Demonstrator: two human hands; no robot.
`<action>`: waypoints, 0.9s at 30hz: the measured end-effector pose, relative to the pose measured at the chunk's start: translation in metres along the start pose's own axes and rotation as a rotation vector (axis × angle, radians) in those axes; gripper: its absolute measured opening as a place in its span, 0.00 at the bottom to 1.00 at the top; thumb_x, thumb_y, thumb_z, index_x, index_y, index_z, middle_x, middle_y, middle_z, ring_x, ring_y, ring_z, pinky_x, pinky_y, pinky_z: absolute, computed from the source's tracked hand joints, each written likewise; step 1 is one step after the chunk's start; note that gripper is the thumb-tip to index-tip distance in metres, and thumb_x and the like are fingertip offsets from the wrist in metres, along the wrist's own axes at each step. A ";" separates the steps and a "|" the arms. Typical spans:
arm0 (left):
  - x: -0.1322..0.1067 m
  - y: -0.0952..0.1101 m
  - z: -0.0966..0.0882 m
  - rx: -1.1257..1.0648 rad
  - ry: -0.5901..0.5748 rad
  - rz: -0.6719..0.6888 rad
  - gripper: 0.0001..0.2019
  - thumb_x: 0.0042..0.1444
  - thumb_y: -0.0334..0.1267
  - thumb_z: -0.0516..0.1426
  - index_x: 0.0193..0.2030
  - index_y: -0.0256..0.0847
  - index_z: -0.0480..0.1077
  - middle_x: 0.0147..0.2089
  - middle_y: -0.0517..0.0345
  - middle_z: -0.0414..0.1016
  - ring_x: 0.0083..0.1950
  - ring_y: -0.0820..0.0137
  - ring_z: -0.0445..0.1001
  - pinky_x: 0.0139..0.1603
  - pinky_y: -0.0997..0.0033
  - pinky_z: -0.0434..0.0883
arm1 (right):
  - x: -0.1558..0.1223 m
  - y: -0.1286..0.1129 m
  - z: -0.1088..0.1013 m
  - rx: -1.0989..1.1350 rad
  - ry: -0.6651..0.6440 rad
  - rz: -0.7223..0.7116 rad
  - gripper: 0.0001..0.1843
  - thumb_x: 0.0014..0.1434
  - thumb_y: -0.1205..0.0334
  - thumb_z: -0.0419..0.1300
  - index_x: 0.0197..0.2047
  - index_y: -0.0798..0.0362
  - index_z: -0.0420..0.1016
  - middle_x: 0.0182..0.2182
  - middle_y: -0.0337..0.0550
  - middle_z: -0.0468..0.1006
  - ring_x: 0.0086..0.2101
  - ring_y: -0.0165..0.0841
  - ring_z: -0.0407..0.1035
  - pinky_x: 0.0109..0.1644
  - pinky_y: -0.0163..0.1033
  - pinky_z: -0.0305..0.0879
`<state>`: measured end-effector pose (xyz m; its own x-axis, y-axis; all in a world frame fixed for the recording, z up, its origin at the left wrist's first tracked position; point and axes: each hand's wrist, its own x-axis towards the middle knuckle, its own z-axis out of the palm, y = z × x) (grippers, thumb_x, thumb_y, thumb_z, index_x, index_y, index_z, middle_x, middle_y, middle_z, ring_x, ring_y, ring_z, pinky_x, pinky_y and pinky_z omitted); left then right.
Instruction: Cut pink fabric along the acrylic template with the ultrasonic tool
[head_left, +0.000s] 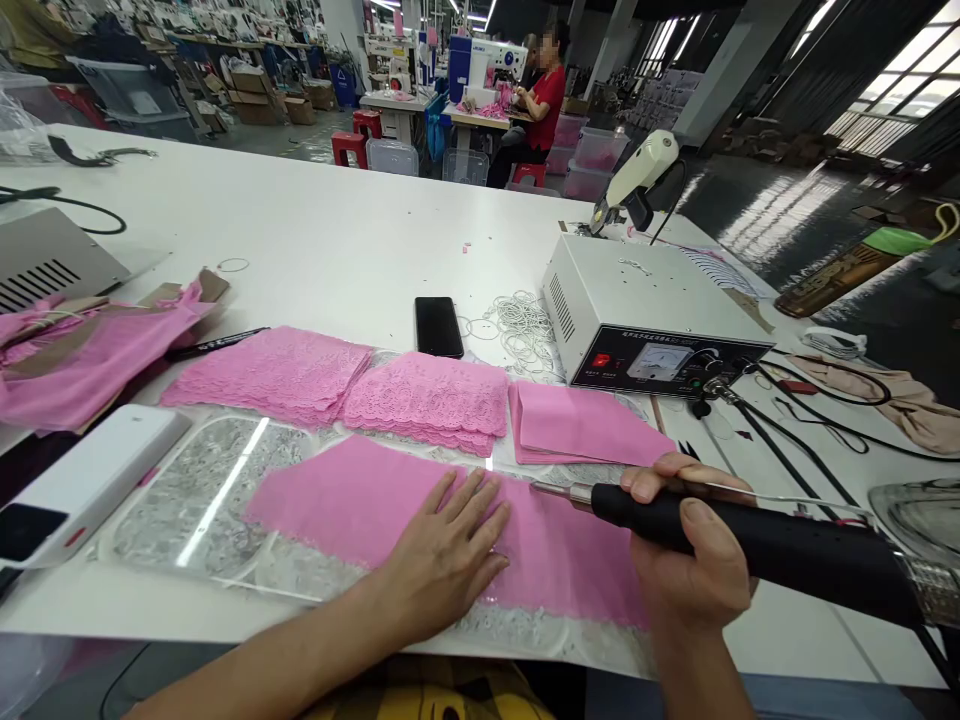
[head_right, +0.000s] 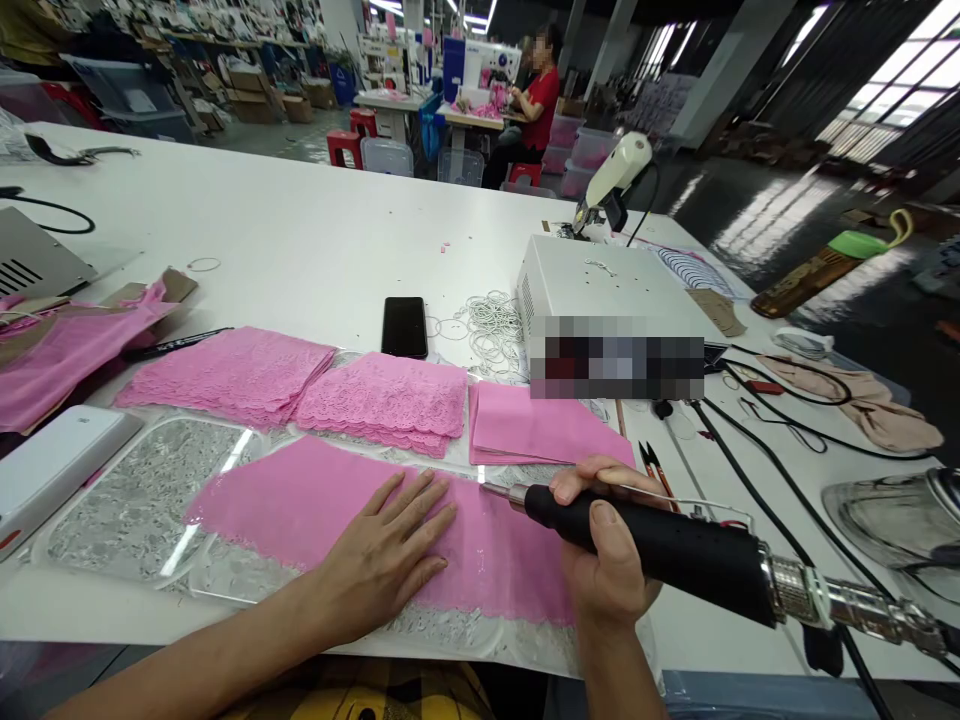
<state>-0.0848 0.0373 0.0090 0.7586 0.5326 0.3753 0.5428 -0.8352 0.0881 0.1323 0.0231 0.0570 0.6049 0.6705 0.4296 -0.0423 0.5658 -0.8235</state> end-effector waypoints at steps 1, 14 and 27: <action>0.000 0.000 0.000 -0.005 0.004 -0.001 0.19 0.67 0.44 0.53 0.59 0.36 0.69 0.64 0.44 0.68 0.67 0.53 0.64 0.66 0.48 0.63 | 0.000 0.000 0.001 -0.005 -0.002 0.001 0.08 0.48 0.65 0.59 0.35 0.51 0.74 0.32 0.38 0.74 0.24 0.29 0.67 0.31 0.43 0.69; 0.001 -0.001 0.000 -0.020 0.021 0.007 0.19 0.68 0.43 0.51 0.59 0.34 0.69 0.63 0.44 0.70 0.66 0.53 0.65 0.65 0.47 0.64 | -0.001 0.000 0.001 -0.052 -0.043 0.004 0.04 0.50 0.64 0.60 0.33 0.51 0.71 0.31 0.37 0.72 0.25 0.29 0.68 0.32 0.43 0.70; 0.000 -0.001 0.004 -0.043 0.082 -0.018 0.17 0.67 0.42 0.52 0.58 0.36 0.70 0.63 0.46 0.70 0.67 0.56 0.64 0.68 0.50 0.60 | 0.009 -0.011 -0.033 -0.099 0.194 -0.007 0.08 0.44 0.62 0.58 0.30 0.53 0.69 0.29 0.37 0.71 0.23 0.28 0.63 0.31 0.42 0.65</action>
<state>-0.0842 0.0382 0.0054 0.7158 0.5361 0.4474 0.5389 -0.8316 0.1343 0.1642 0.0069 0.0575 0.7467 0.5566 0.3642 0.0352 0.5136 -0.8573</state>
